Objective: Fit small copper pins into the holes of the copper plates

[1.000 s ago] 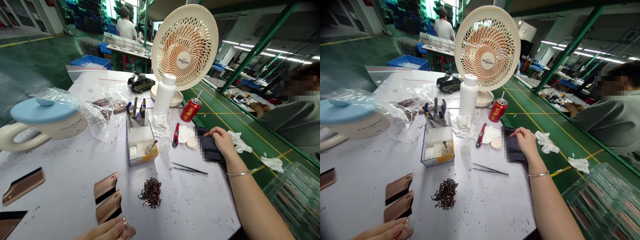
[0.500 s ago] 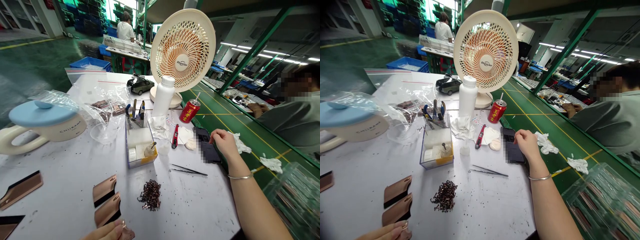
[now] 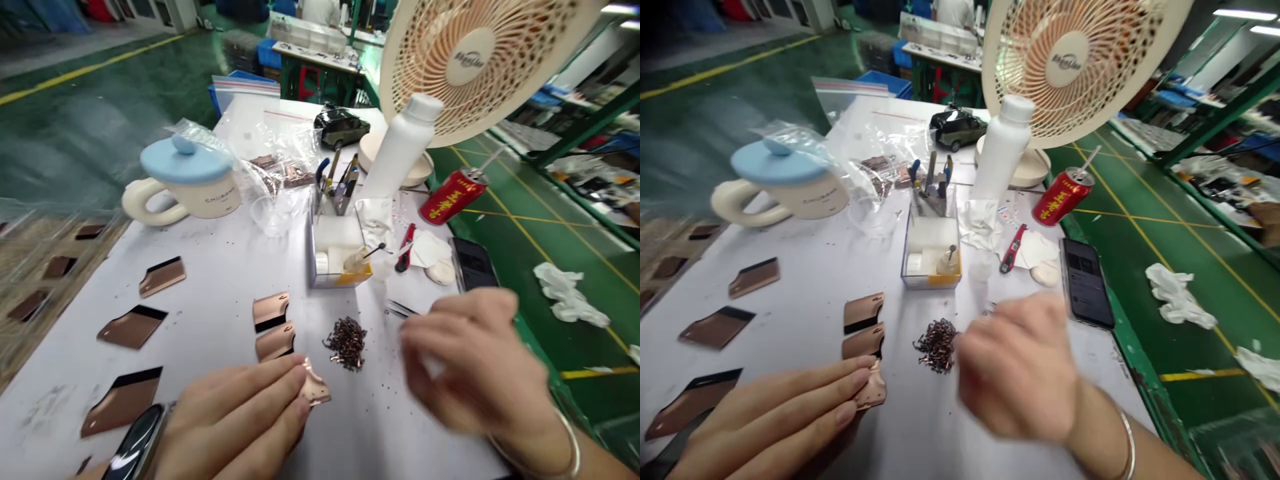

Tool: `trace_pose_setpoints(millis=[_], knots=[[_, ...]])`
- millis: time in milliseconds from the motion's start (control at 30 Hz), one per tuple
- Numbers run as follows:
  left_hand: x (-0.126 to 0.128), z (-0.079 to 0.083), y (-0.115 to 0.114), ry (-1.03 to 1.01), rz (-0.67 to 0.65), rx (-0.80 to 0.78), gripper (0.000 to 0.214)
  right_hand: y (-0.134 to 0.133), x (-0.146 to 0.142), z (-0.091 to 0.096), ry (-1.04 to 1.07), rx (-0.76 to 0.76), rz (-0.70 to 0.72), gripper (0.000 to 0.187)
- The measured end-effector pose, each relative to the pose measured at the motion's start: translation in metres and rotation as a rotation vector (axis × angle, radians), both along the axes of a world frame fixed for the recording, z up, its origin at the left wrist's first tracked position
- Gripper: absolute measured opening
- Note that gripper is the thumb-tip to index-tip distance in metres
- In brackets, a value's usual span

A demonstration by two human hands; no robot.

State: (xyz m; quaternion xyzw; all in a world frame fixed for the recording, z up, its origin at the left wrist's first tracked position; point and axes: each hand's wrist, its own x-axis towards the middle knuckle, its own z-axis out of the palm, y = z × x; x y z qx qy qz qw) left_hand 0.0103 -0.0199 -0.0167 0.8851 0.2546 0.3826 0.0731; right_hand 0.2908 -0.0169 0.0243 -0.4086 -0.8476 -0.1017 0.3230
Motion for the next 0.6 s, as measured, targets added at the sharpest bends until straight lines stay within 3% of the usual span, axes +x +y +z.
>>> trace_pose_setpoints(millis=[67, 133, 267, 467, 600], knots=[[0.001, 0.005, 0.0, 0.057, -0.017, 0.053, 0.025, -0.009, -0.029, -0.003, 0.026, -0.116, 0.18, 0.017], [0.001, 0.005, -0.003, 0.062, -0.031, 0.071, 0.021, -0.013, -0.044, -0.01, 0.101, -0.174, 0.221, 0.012], [0.003, 0.001, -0.006, -0.01, -0.013, -0.009, 0.022, -0.015, -0.047, -0.018, 0.118, -0.152, 0.217, 0.005], [0.012, 0.005, 0.007, -0.049, -0.122, -0.144, 0.016, -0.017, -0.048, -0.021, 0.205, -0.234, 0.174, 0.008], [0.022, 0.004, 0.006, -0.166, -0.039, -0.288, 0.016, -0.017, -0.052, -0.026, 0.308, -0.333, 0.183, 0.011]])
